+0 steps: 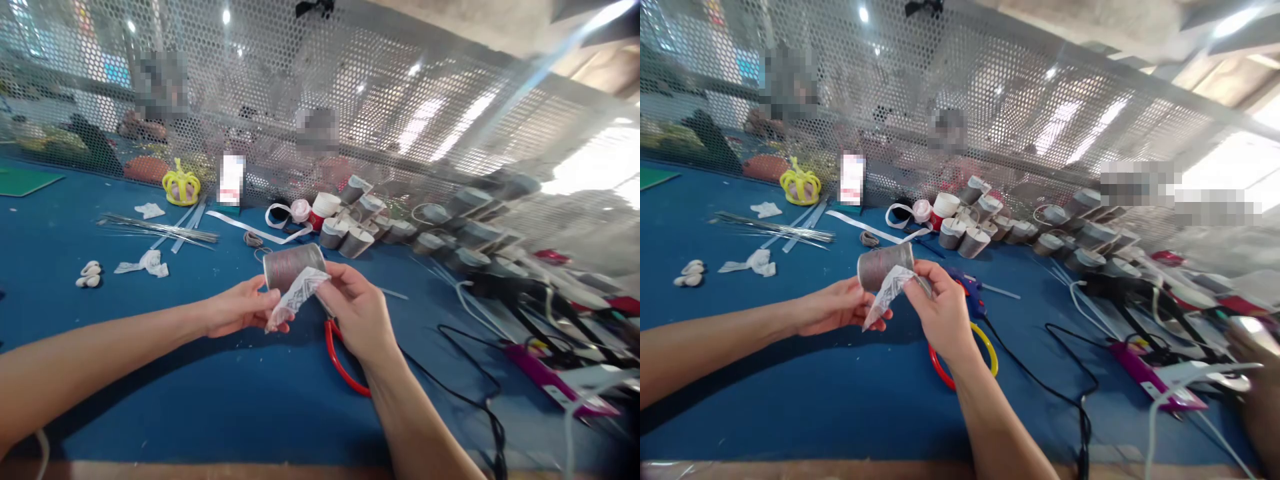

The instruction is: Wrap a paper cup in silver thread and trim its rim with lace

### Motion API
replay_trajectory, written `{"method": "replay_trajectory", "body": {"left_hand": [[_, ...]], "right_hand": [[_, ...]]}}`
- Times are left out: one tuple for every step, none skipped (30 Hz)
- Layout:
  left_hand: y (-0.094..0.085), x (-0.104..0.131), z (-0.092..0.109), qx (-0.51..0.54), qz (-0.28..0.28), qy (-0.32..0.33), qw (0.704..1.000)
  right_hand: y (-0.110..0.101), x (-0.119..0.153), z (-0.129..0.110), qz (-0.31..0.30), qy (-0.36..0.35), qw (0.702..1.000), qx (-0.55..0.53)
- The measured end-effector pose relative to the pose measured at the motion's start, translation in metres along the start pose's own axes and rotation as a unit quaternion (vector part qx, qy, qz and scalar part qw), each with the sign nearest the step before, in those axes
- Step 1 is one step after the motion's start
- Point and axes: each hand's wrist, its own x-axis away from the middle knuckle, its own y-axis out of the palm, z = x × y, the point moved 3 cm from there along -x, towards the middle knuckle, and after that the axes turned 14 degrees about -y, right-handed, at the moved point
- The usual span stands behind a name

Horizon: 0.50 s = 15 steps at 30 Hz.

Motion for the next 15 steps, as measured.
{"method": "replay_trajectory", "body": {"left_hand": [[0.001,0.0,-0.001,-0.005,0.016,-0.011,1.0],[0.003,0.001,-0.001,-0.009,0.043,-0.013,0.999],[0.003,0.002,-0.001,-0.017,0.077,-0.008,0.997],[0.004,0.003,-0.001,-0.03,0.114,0.005,0.993],[0.004,0.004,-0.001,-0.05,0.147,0.02,0.988],[0.004,0.005,0.0,-0.08,0.17,0.037,0.981],[0.005,0.006,0.0,-0.117,0.185,0.053,0.974],[0.005,0.007,0.0,-0.162,0.196,0.069,0.965],[0.005,0.007,0.001,-0.214,0.206,0.083,0.951],[0.004,0.008,0.002,-0.27,0.216,0.099,0.933],[0.004,0.009,0.003,-0.326,0.229,0.119,0.909],[0.003,0.011,0.006,-0.377,0.243,0.143,0.882],[0.003,0.012,0.009,-0.421,0.255,0.168,0.854],[0.003,0.014,0.013,-0.455,0.263,0.192,0.829],[0.004,0.016,0.016,-0.48,0.268,0.215,0.807]], "right_hand": [[-0.002,0.0,0.001,0.015,-0.002,1.0,0.017],[-0.004,-0.001,0.003,0.03,-0.004,0.999,0.038],[-0.007,-0.002,0.004,0.044,-0.006,0.997,0.06],[-0.009,-0.002,0.005,0.055,-0.007,0.995,0.08],[-0.011,-0.003,0.007,0.064,-0.006,0.993,0.097],[-0.012,-0.004,0.008,0.07,-0.003,0.991,0.111],[-0.013,-0.004,0.009,0.073,0.0,0.99,0.121],[-0.013,-0.004,0.009,0.072,0.005,0.989,0.126],[-0.013,-0.004,0.01,0.07,0.009,0.989,0.129],[-0.012,-0.004,0.01,0.066,0.012,0.989,0.13],[-0.011,-0.004,0.01,0.06,0.015,0.99,0.13],[-0.01,-0.003,0.01,0.053,0.017,0.99,0.13],[-0.01,-0.003,0.009,0.045,0.019,0.99,0.131],[-0.009,-0.002,0.009,0.037,0.021,0.99,0.134],[-0.009,-0.002,0.009,0.03,0.023,0.99,0.137]]}}
